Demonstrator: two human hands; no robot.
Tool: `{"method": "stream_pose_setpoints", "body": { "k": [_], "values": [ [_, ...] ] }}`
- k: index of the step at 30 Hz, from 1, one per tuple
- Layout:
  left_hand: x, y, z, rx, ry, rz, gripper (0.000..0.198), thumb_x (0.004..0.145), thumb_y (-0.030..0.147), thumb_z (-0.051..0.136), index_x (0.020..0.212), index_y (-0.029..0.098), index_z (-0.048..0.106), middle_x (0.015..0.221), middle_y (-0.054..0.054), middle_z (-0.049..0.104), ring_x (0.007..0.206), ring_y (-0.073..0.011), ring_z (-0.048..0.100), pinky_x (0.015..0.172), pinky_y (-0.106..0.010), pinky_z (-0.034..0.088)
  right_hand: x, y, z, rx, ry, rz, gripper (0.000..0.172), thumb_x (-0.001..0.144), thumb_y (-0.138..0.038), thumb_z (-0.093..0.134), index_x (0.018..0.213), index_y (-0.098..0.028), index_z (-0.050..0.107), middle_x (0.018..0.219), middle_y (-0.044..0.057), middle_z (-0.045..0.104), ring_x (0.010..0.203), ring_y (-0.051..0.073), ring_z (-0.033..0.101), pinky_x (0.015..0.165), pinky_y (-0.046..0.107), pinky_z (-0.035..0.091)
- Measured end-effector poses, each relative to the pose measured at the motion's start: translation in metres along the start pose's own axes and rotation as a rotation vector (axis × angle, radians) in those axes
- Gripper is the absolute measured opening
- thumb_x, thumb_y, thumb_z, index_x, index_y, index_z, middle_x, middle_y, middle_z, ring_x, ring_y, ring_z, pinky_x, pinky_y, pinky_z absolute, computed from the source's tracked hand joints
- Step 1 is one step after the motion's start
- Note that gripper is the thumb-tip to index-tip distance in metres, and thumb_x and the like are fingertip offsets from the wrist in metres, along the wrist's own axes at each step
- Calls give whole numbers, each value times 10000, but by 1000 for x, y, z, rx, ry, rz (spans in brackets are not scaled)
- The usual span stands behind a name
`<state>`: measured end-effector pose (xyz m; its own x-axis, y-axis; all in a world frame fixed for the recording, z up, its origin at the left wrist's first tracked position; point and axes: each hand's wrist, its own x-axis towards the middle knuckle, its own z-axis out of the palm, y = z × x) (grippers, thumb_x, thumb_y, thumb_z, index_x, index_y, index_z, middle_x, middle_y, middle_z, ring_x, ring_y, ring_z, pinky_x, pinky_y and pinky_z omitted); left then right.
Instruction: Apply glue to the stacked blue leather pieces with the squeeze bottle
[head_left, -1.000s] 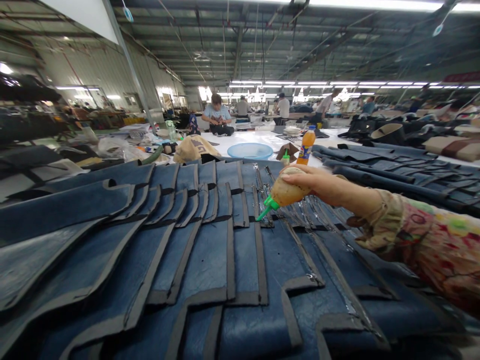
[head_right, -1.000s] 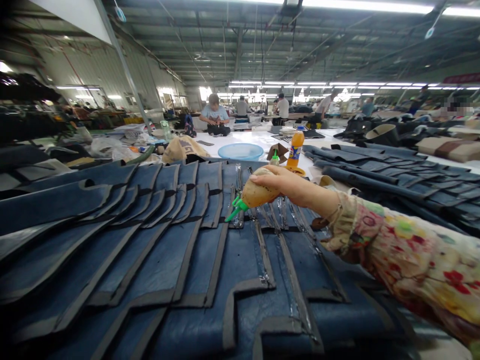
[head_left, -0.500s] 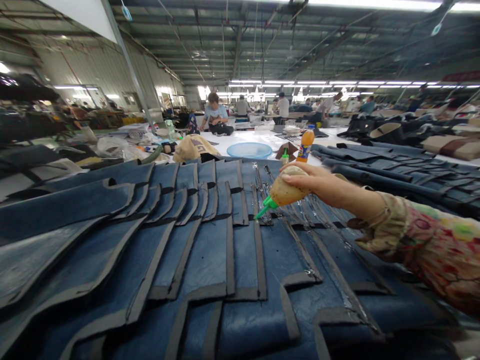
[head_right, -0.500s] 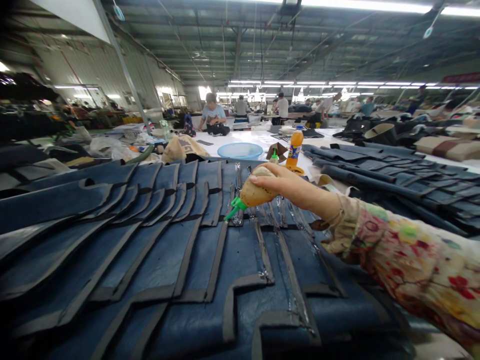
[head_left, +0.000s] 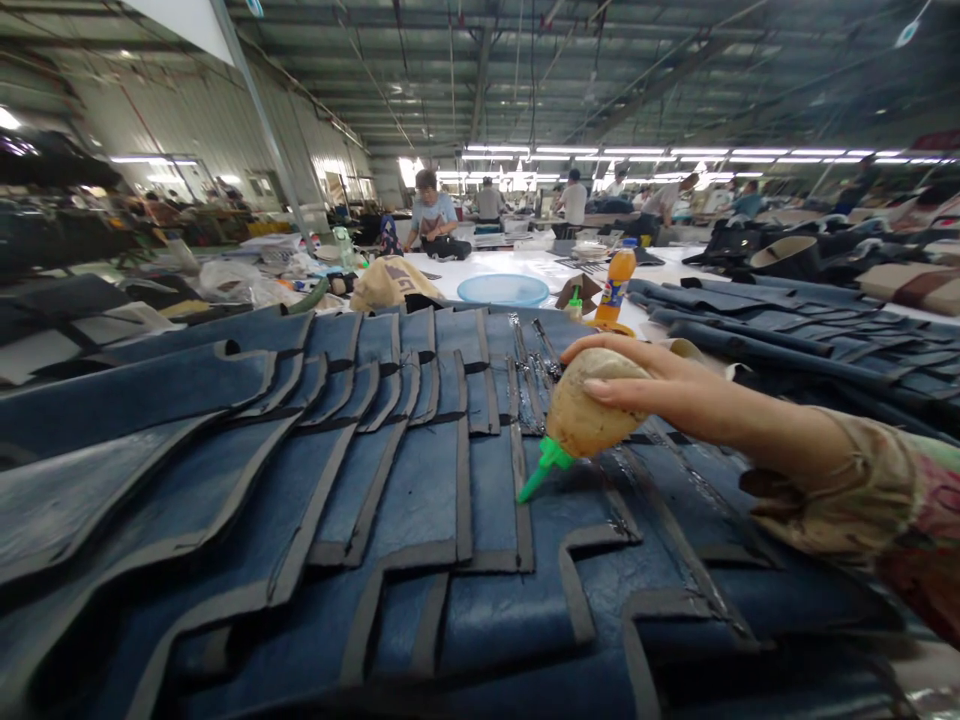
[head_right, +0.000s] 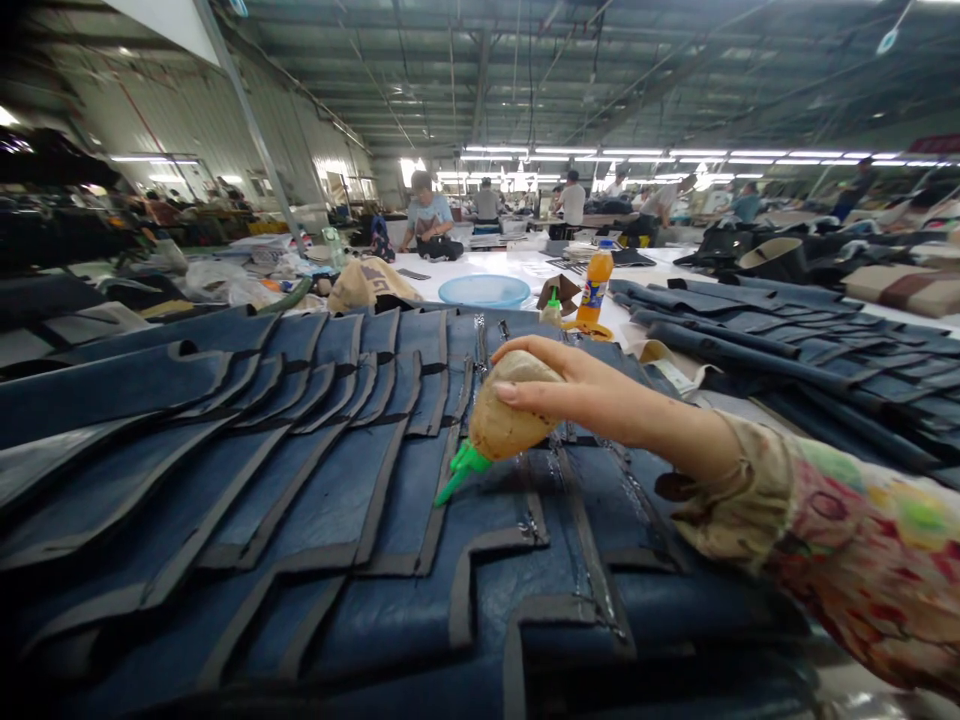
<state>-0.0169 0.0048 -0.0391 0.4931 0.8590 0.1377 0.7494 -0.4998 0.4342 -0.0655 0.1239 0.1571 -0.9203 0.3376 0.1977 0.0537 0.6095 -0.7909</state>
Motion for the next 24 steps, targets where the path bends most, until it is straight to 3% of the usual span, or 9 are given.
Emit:
{"method": "stream_pose_setpoints", "body": {
  "k": [4,7,9,11,14,17,19,21,24],
  "values": [
    [16,-49,-38,17,104,-133,489,830,150,205,476,156,543,653,-15,361,685,-110,472,600,-256,368,-8,-7,2,17,-18,-7,454,719,-519,642,1079,-245,607,964,42,619,851,219,600,716,323,523],
    [26,-94,-83,30,192,-201,446,796,121,211,418,127,447,669,-16,324,720,-121,458,645,-274,388,-11,-9,2,4,-7,-12,452,711,-516,645,1073,-247,609,937,41,621,821,215,604,694,321,525],
    [28,-120,-118,57,333,-248,411,782,122,234,396,116,376,685,-19,310,773,-134,466,687,-290,396,-13,-11,3,0,-37,-9,439,712,-510,646,1071,-260,610,905,36,624,790,207,606,674,316,525],
    [27,-137,-148,101,478,-263,397,777,128,239,386,115,309,701,-23,304,823,-146,474,720,-301,397,-16,-14,3,3,-49,-7,424,709,-503,648,1063,-272,612,881,30,625,764,201,605,656,312,523],
    [22,-146,-174,151,546,-239,391,772,137,249,382,117,249,699,-21,306,839,-147,472,735,-302,398,-19,-17,5,10,-31,-9,416,705,-502,648,1052,-275,612,876,25,629,753,200,606,640,306,516],
    [17,-140,-178,173,551,-238,386,768,171,274,385,119,254,693,-18,300,814,-141,467,709,-288,401,-21,-18,6,-2,-56,-7,427,707,-511,650,1064,-280,606,892,25,635,765,206,611,641,306,512],
    [16,-134,-168,172,532,-244,382,762,195,303,389,119,282,690,-18,298,806,-145,462,695,-285,401,-23,-18,8,-4,-60,-10,433,709,-523,647,1070,-288,604,908,23,636,783,212,614,654,311,512],
    [16,-123,-148,137,456,-251,373,758,196,326,393,117,325,689,-19,303,803,-150,461,692,-288,401,-25,-20,10,5,-47,-15,442,708,-536,640,1074,-292,601,912,22,635,790,217,616,663,318,514],
    [15,-95,-97,21,244,-227,384,773,143,274,415,116,409,694,-21,331,774,-135,472,677,-285,397,-26,-21,12,-9,-52,-10,451,713,-541,633,1089,-295,593,907,24,633,789,222,615,673,329,514]
  ]
}}
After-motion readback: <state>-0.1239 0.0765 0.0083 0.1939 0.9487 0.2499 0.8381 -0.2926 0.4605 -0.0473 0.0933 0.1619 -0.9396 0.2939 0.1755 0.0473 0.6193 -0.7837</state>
